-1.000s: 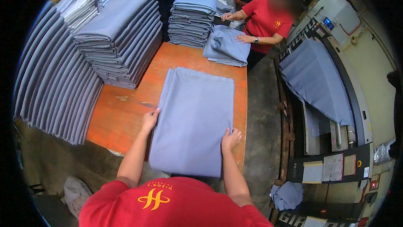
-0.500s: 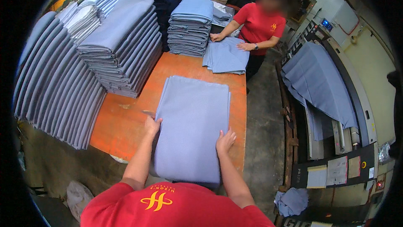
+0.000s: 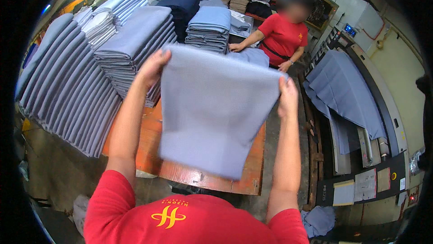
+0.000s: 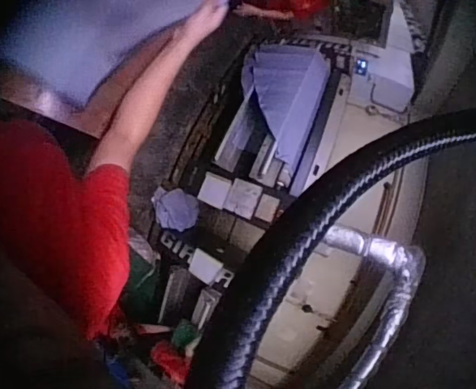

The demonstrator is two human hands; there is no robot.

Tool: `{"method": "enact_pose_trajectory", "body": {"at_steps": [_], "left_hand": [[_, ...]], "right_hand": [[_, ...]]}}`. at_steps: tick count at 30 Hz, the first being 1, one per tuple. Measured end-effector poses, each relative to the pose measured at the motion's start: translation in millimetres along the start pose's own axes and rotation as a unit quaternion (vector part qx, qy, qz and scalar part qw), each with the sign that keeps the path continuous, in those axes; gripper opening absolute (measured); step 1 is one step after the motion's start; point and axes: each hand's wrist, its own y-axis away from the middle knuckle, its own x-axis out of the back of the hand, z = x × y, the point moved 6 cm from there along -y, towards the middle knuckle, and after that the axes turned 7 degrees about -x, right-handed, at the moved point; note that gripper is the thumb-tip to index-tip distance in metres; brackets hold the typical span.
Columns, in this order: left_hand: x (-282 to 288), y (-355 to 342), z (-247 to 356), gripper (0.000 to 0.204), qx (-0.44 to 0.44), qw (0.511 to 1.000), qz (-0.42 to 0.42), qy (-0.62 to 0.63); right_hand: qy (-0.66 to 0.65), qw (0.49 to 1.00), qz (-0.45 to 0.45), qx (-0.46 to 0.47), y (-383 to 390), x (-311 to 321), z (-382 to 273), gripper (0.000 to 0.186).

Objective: The person folds a gray cloth on a table, aligning the edges and stacking it with other folded cloths. They repeat this process with multiple cloths, ensuring each is neatly folded and stacked.

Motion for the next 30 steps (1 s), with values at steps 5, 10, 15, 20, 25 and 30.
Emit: {"method": "enact_pose_trajectory", "body": {"at_steps": [5,10,15,20,25,30], "left_hand": [[15,-17,98,0.058,-0.061,0.996,0.057,-0.036],[30,45,33,0.056,-0.019,0.986,0.112,-0.124],[20,191,-124,0.038,0.107,0.988,0.099,-0.053],[18,327,-240,0.044,0.275,0.949,0.134,-0.074],[19,331,-213,0.035,0.205,0.97,0.127,-0.044],[4,305,-121,0.037,0.046,0.995,0.081,-0.042]], "right_hand": [[-0.054,0.996,-0.028,0.065,12,-39,-103,0.027],[0.068,0.995,0.043,0.06,73,-23,-38,0.025],[0.088,0.976,0.121,-0.161,199,30,140,0.015],[0.345,0.917,0.082,-0.18,314,52,225,0.025],[0.091,0.953,0.113,-0.266,326,55,205,0.026],[0.027,0.984,0.072,-0.16,336,42,119,0.022]]}}
